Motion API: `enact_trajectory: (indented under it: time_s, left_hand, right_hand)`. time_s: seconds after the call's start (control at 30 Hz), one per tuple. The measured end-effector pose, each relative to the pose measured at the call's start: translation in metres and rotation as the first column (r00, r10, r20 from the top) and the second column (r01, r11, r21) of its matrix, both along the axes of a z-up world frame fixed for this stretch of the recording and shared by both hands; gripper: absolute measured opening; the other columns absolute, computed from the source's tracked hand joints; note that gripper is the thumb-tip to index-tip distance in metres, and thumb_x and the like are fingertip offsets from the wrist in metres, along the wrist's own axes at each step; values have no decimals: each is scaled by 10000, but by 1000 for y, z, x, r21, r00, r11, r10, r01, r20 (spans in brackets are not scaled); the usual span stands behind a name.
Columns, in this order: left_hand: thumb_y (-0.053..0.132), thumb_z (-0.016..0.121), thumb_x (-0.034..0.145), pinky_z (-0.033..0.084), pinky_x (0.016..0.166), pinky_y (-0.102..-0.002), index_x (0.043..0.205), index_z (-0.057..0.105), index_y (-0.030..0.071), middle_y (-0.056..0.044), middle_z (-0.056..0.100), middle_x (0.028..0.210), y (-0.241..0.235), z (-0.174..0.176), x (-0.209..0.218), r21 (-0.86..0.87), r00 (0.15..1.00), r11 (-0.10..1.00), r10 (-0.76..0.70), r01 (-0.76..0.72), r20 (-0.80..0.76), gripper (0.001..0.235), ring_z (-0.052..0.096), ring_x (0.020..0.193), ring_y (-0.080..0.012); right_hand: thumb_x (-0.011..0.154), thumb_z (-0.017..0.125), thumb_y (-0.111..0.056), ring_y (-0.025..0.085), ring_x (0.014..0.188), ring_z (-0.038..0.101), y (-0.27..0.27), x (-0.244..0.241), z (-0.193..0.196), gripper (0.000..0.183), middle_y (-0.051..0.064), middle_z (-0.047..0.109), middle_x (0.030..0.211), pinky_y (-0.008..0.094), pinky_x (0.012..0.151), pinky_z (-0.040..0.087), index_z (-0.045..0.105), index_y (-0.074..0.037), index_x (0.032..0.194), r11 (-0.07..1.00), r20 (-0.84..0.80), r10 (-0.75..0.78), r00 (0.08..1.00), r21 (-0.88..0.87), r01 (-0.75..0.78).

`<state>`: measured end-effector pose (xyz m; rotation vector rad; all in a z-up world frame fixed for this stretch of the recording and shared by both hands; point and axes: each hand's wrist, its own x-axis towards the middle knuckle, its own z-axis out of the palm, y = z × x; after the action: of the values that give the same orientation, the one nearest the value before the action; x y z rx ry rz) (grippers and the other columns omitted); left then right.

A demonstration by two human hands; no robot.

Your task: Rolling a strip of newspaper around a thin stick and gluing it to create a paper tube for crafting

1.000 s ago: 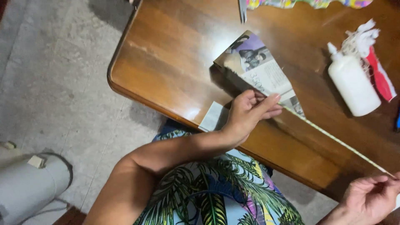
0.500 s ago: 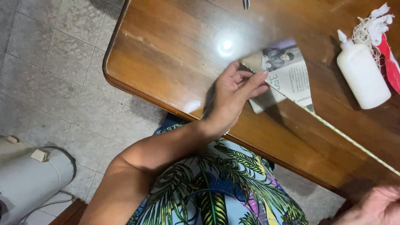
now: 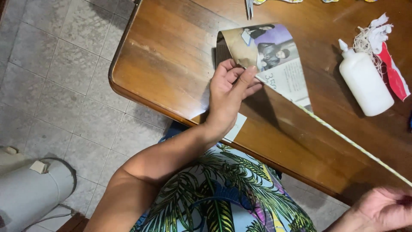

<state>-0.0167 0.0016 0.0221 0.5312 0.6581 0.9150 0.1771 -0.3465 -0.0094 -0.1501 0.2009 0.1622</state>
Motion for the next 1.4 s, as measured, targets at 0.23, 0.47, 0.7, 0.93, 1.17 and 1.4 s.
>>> enact_trajectory:
  time_s: [0.23, 0.47, 0.7, 0.93, 1.17, 1.4]
  left_hand:
    - [126, 658, 793, 553, 778, -363, 1038, 439, 62, -85, 587, 861, 3, -13, -4, -14, 999, 999, 33, -33, -10, 335, 602, 842, -163]
    - [84, 651, 806, 571, 719, -328, 1052, 384, 65, -146, 594, 903, 1, -13, -2, 47, 997, 996, 81, -82, 11, 364, 601, 858, -183]
    - [131, 565, 863, 576, 634, -227, 695, 364, 129, 20, 363, 700, 12, -7, -9, 389, 956, 917, 189, -89, -226, 262, 438, 663, -23]
    - [-51, 668, 810, 520, 788, -244, 1263, 419, 27, -88, 528, 971, 14, -9, -12, 397, 988, 915, 121, -72, -98, 523, 527, 803, -104]
    - [-50, 644, 877, 411, 1086, -365, 1326, 367, 95, -147, 361, 1382, 17, -5, -19, 559, 999, 829, 39, -26, -11, 547, 469, 1212, -232]
    - [-23, 629, 883, 454, 1011, -324, 1272, 415, 67, -160, 465, 1307, 20, -9, -19, 511, 997, 859, 48, -12, -56, 454, 543, 1108, -209]
  right_hand:
    - [961, 637, -32, 68, 903, 641, -56, 15, -54, 117, 35, 662, 999, 141, 899, 587, 648, -30, 1077, 798, 22, 150, 989, -593, -107]
    - [896, 696, -47, 81, 872, 648, -45, 13, -49, 153, 36, 669, 1006, 155, 829, 586, 632, -37, 1035, 763, 26, 58, 998, -646, -27]
    - [914, 654, -58, 116, 754, 652, 17, -21, -7, 84, 70, 662, 936, 195, 765, 598, 657, -43, 996, 804, -57, 99, 993, -583, -114]
    - [897, 633, -84, 92, 701, 626, 37, -31, -8, 87, 63, 643, 901, 202, 704, 585, 631, -65, 983, 773, -70, 71, 995, -626, -99]
    - [849, 673, -143, 87, 571, 572, 54, -35, 1, 108, 68, 624, 790, 211, 590, 574, 596, -72, 824, 795, -187, -4, 982, -597, -110]
    - [858, 647, -133, 86, 639, 618, 64, -40, 8, 137, 62, 614, 811, 208, 648, 592, 539, -56, 894, 758, -113, 43, 993, -643, -106]
